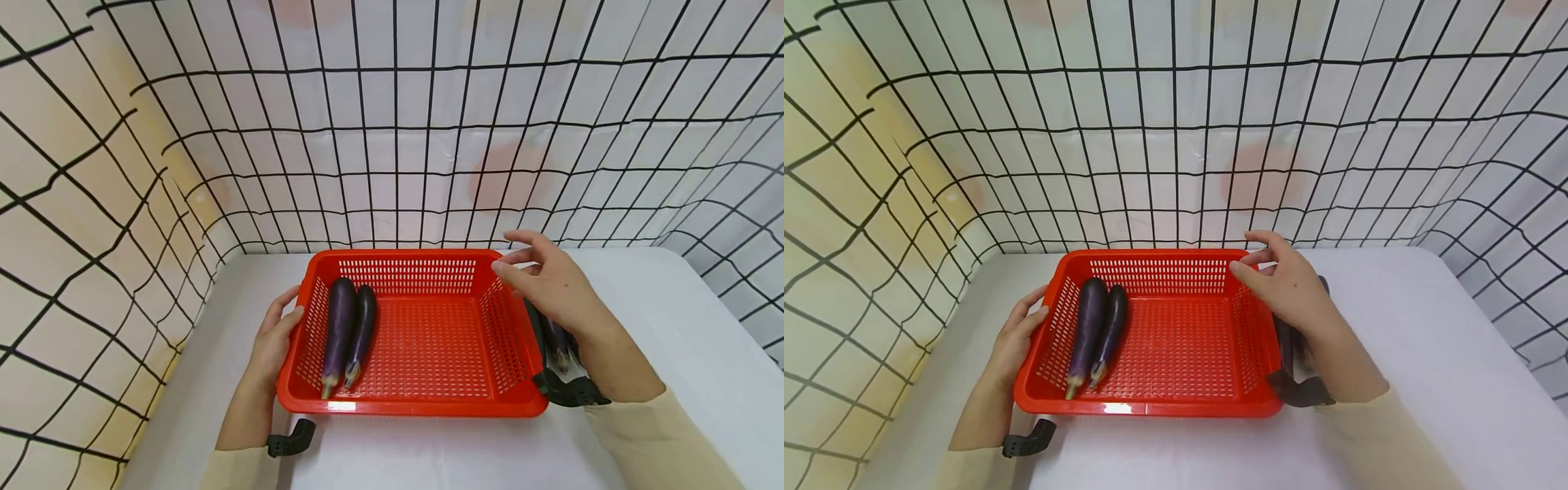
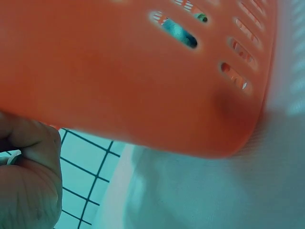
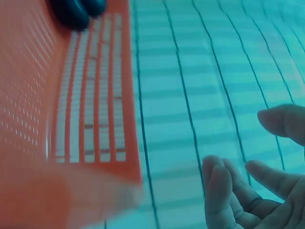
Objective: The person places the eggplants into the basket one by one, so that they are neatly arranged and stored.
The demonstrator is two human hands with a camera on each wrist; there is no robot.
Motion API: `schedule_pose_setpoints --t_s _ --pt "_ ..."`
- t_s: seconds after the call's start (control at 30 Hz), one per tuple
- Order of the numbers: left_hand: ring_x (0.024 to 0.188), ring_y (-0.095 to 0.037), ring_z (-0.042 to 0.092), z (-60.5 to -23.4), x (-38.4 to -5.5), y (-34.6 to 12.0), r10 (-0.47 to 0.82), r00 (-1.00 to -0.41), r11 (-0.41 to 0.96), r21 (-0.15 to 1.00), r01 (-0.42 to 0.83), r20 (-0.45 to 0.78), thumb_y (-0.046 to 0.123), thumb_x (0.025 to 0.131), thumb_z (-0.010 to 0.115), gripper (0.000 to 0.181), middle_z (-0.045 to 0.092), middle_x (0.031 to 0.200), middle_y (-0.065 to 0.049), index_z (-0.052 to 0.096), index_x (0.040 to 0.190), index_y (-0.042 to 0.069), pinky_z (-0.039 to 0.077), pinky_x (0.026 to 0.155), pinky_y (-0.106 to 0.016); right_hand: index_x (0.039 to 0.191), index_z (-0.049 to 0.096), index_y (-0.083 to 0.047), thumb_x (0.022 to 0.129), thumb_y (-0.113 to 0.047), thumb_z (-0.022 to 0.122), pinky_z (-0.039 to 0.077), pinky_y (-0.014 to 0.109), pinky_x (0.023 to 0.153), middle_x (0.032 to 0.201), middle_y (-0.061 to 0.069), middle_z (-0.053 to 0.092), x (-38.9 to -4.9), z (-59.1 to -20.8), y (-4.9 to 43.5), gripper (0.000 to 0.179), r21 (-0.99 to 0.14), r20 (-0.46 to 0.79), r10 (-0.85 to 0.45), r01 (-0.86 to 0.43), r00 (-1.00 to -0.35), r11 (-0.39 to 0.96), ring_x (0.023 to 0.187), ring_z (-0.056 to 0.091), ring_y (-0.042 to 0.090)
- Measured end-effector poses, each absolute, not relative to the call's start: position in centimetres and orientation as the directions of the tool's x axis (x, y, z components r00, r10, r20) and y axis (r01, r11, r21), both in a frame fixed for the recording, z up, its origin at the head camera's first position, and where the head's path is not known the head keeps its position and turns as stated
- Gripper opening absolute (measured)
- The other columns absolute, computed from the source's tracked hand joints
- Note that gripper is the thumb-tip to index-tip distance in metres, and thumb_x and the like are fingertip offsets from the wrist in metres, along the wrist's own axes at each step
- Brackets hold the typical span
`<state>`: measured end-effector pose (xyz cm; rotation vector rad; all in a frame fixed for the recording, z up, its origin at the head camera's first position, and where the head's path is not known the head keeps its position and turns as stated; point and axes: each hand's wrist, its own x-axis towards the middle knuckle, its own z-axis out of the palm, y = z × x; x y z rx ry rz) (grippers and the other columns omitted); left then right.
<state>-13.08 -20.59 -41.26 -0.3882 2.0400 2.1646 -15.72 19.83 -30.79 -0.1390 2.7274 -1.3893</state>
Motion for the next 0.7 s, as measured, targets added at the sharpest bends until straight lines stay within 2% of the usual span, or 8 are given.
schedule_pose_setpoints --t_s 0.13,0.2,0.3,0.4,0.5,0.7 --pt "0.111 -0.021 0.068 -41.1 -13.0 -20.6 -0.069 -0.958 -0.067 0.959 -0.274 -0.279 0.037 0.108 0.044 0.045 0.053 0.144 -0.012 0.037 0.153 0.040 0.062 0.088 -0.037 0.158 0.035 -0.015 0.102 -0.043 0.058 0.058 0.019 0.072 0.133 0.020 0.059 -15.5 -32.6 23.1 0.066 -0.821 0.051 0.024 -0.028 -0.998 0.570 0.088 0.069 0.001" --pt "0.112 -0.021 0.068 -41.1 -12.9 -20.7 -0.072 -0.957 -0.066 0.959 -0.276 -0.281 0.038 0.108 0.044 0.045 0.053 0.144 -0.011 0.037 0.153 0.040 0.062 0.088 -0.038 0.158 0.036 -0.014 0.102 -0.044 0.057 0.057 0.014 0.070 0.129 0.015 0.062 -15.4 -34.0 24.8 0.066 -0.837 0.052 0.130 0.028 -0.990 0.547 0.083 0.066 -0.007" --pt "0.111 -0.021 0.068 -41.2 -12.9 -20.7 -0.076 -0.957 -0.064 0.959 -0.275 -0.280 0.038 0.108 0.044 0.045 0.053 0.144 -0.011 0.037 0.153 0.040 0.062 0.088 -0.037 0.156 0.039 -0.013 0.101 -0.045 0.058 0.056 0.011 0.068 0.113 -0.005 0.066 -15.2 -36.0 27.1 0.067 -0.870 0.014 0.278 0.126 -0.960 0.477 0.080 0.065 -0.009" --pt "0.111 -0.020 0.068 -41.2 -13.0 -20.7 -0.072 -0.957 -0.073 0.959 -0.275 -0.280 0.036 0.109 0.043 0.045 0.053 0.144 -0.011 0.037 0.153 0.040 0.062 0.088 -0.036 0.155 0.041 -0.013 0.100 -0.046 0.059 0.055 0.009 0.067 0.098 -0.021 0.059 -15.1 -37.6 28.8 0.067 -0.873 -0.041 0.385 0.221 -0.922 0.436 0.078 0.064 -0.012" --pt "0.110 -0.020 0.068 -41.3 -13.1 -20.6 -0.068 -0.958 -0.075 0.959 -0.272 -0.277 0.036 0.109 0.043 0.045 0.053 0.143 -0.011 0.038 0.153 0.039 0.062 0.087 -0.036 0.155 0.042 -0.014 0.100 -0.045 0.058 0.054 0.009 0.066 0.095 -0.021 0.055 -14.8 -38.9 29.8 0.065 -0.863 -0.099 0.454 0.303 -0.886 0.404 0.075 0.061 -0.012" --pt "0.109 -0.019 0.068 -41.3 -13.2 -20.5 -0.074 -0.959 -0.065 0.961 -0.269 -0.274 0.037 0.108 0.044 0.045 0.053 0.142 -0.011 0.038 0.153 0.040 0.063 0.087 -0.036 0.153 0.048 -0.019 0.100 -0.046 0.058 0.050 0.009 0.065 0.091 -0.024 0.054 -14.8 -40.2 30.9 0.060 -0.856 -0.152 0.537 0.382 -0.830 0.349 0.074 0.060 -0.007"
